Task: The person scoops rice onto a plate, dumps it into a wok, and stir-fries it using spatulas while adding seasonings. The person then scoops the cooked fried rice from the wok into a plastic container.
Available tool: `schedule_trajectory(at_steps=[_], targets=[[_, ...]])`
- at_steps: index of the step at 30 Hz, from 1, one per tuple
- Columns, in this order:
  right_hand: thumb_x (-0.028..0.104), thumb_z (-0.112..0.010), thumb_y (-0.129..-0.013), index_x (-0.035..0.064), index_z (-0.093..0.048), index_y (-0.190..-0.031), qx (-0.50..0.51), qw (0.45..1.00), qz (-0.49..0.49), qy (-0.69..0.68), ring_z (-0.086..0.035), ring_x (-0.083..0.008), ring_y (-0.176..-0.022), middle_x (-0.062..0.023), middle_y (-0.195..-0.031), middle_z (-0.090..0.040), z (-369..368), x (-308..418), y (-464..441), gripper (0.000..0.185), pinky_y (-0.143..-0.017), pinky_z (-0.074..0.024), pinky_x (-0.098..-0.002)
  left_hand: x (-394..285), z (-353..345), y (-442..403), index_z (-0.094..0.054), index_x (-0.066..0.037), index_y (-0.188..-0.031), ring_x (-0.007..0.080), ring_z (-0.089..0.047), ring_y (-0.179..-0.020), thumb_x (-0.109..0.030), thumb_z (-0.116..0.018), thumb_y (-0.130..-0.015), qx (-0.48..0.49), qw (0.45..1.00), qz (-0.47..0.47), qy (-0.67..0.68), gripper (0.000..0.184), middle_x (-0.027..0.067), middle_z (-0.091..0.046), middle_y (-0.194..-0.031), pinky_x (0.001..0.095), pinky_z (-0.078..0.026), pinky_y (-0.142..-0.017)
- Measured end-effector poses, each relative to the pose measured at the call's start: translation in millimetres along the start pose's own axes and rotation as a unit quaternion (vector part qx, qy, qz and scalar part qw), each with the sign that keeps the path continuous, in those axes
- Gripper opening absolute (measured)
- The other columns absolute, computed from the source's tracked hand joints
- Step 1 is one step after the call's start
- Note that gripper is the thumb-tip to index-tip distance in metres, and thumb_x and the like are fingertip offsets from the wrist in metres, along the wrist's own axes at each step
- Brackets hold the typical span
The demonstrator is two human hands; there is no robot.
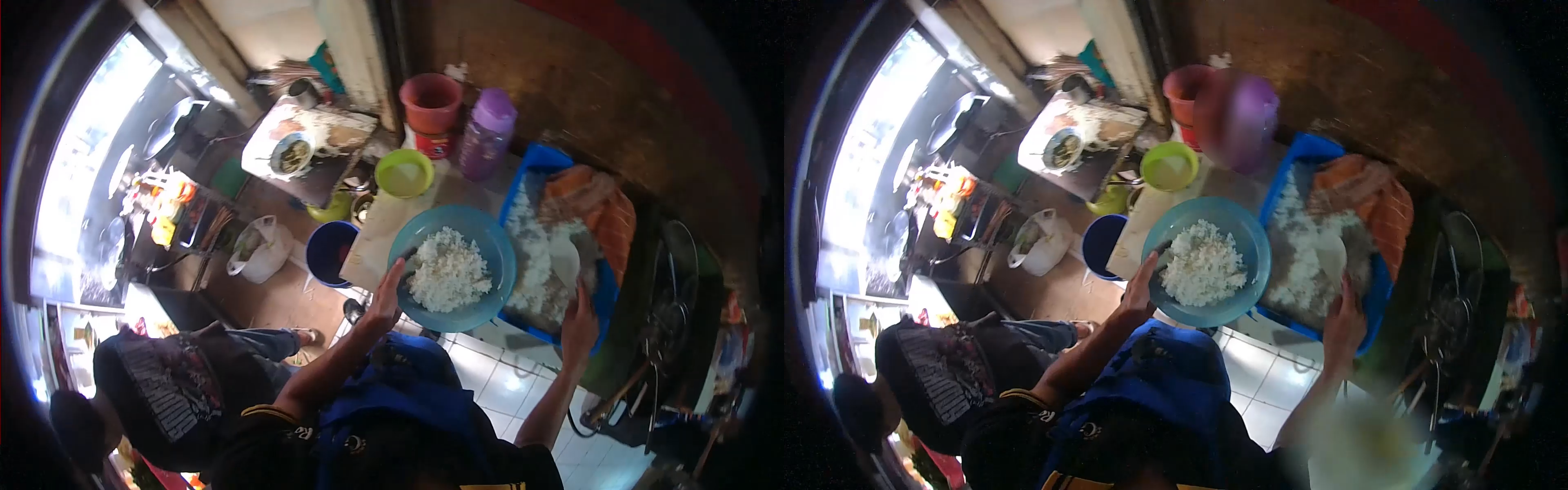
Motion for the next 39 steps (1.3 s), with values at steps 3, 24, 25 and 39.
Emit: schedule_trajectory(at_steps=[3,24,25,39], targets=[[0.006,-0.054,-0.088,0.0176,-0.056,-0.129,0.039,0.997,-0.04,0.054,-0.063,-0.0365,-0.098,-0.019,-0.111,-0.064,-43.6,-23.3,0.4,0.043,-0.078,-0.0506,-0.0456,-20.1,32.7,11.1,-0.04,-0.003,-0.141,0.023,-0.051,-0.121,-0.044,-0.044,-0.099,-0.064,0.992,-0.059,-0.093,0.059,0.0146,-0.049,-0.135,0.0345,-0.039,-0.104],[0.014,-0.048,-0.1,0.0033,-0.055,-0.127,-0.04,0.972,0.131,-0.193,-0.054,-0.0202,-0.086,-0.0148,-0.122,-0.053,-139.7,259.3,-35.4,0.029,-0.071,-0.0445,-0.0321,-174.9,262.8,70.1,-0.039,-0.006,-0.142,0.0248,-0.049,-0.122,-0.042,-0.037,-0.1,-0.299,0.925,-0.214,0.101,0.055,0.0138,-0.048,-0.136,0.0362,-0.04,-0.103],[0.01,-0.05,-0.098,0.0025,-0.054,-0.127,-0.037,0.961,0.203,-0.187,-0.052,-0.0198,-0.085,-0.0139,-0.122,-0.052,-157.5,289.9,-35.6,0.031,-0.072,-0.0444,-0.032,-188.5,274.9,73.9,-0.038,-0.006,-0.142,0.0242,-0.049,-0.122,-0.041,-0.037,-0.1,-0.307,0.915,-0.233,0.117,0.055,0.0135,-0.049,-0.135,0.0358,-0.039,-0.103],[0.009,-0.049,-0.095,0.0007,-0.051,-0.127,0.172,0.906,0.2,-0.331,-0.051,-0.0135,-0.072,-0.01,-0.112,-0.054,-249.6,418.7,-10.2,0.033,-0.065,-0.0443,-0.0263,-311.4,379.4,118.5,-0.045,-0.002,-0.128,0.0257,-0.062,-0.103,-0.035,-0.046,-0.094,-0.387,0.826,-0.344,0.224,0.047,0.0125,-0.059,-0.116,0.0427,-0.055,-0.082]])
Point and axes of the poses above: each hand's wrist, its own y-axis away from the middle knuckle, its own z-axis out of the back of the hand, x = y × z, the point moved 3 cm from there along -y, towards the middle knuckle
